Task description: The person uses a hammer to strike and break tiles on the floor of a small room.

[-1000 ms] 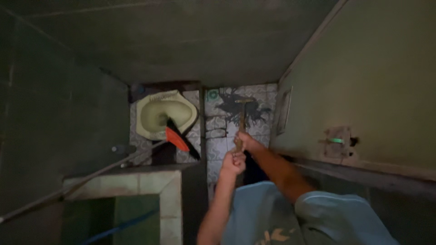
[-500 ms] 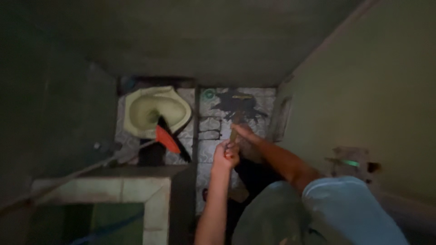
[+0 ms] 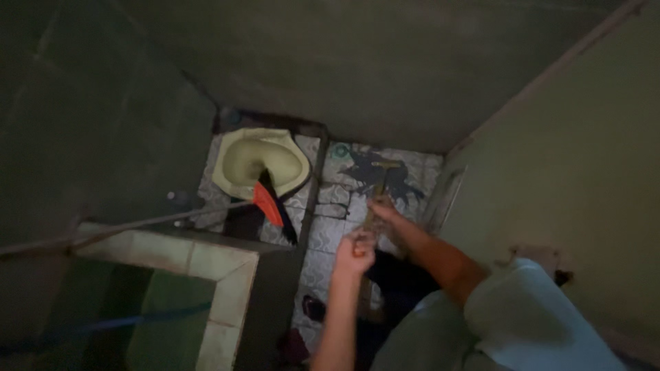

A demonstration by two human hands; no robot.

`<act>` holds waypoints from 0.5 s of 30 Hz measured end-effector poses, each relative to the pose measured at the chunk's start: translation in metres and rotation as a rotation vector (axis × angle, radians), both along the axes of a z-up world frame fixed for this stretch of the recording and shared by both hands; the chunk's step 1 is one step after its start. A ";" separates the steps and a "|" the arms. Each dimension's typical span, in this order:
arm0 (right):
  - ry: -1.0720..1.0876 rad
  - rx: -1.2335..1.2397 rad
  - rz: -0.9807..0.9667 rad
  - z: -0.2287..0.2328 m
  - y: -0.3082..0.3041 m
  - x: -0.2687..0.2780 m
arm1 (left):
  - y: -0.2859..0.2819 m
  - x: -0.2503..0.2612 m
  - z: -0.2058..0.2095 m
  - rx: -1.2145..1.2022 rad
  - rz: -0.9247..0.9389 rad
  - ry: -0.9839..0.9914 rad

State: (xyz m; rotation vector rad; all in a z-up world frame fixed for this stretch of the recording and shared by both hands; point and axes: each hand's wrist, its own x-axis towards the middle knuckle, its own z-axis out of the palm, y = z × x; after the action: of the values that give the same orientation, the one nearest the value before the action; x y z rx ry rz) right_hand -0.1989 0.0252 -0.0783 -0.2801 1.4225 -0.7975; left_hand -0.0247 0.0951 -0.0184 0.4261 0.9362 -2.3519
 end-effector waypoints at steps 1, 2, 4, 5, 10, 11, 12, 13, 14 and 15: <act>0.037 -0.056 0.036 -0.005 -0.009 -0.006 | 0.006 -0.009 0.000 -0.112 0.044 -0.029; 0.075 -0.116 0.075 -0.011 -0.017 -0.012 | 0.007 -0.017 0.000 -0.224 0.089 -0.059; 0.139 -0.215 0.112 -0.028 -0.037 -0.016 | -0.010 -0.029 -0.005 -0.278 0.056 -0.134; 0.173 -0.226 0.119 -0.039 -0.026 -0.015 | 0.005 -0.028 -0.007 -0.267 0.028 -0.175; 0.307 -0.296 0.127 -0.054 0.005 -0.014 | 0.030 -0.026 -0.016 0.073 0.158 -0.030; 0.314 -0.302 0.120 -0.057 0.012 -0.010 | 0.042 -0.026 -0.019 0.100 0.145 -0.001; 0.321 -0.307 0.113 -0.060 0.021 -0.005 | 0.053 -0.026 -0.020 0.077 0.175 -0.010; 0.328 -0.307 0.101 -0.061 0.028 -0.006 | 0.061 -0.032 -0.021 0.053 0.199 -0.012; 0.331 -0.311 0.093 -0.063 0.037 -0.005 | 0.067 -0.037 -0.023 0.029 0.222 -0.014; 0.336 -0.325 0.099 -0.064 0.039 -0.006 | 0.068 -0.039 -0.025 -0.007 0.210 -0.008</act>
State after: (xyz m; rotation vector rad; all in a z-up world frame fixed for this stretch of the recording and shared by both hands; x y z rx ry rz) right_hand -0.2045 0.0639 -0.1425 -0.7579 1.5727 -0.9293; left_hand -0.0641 0.1627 -0.0434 0.3175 0.9222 -2.1617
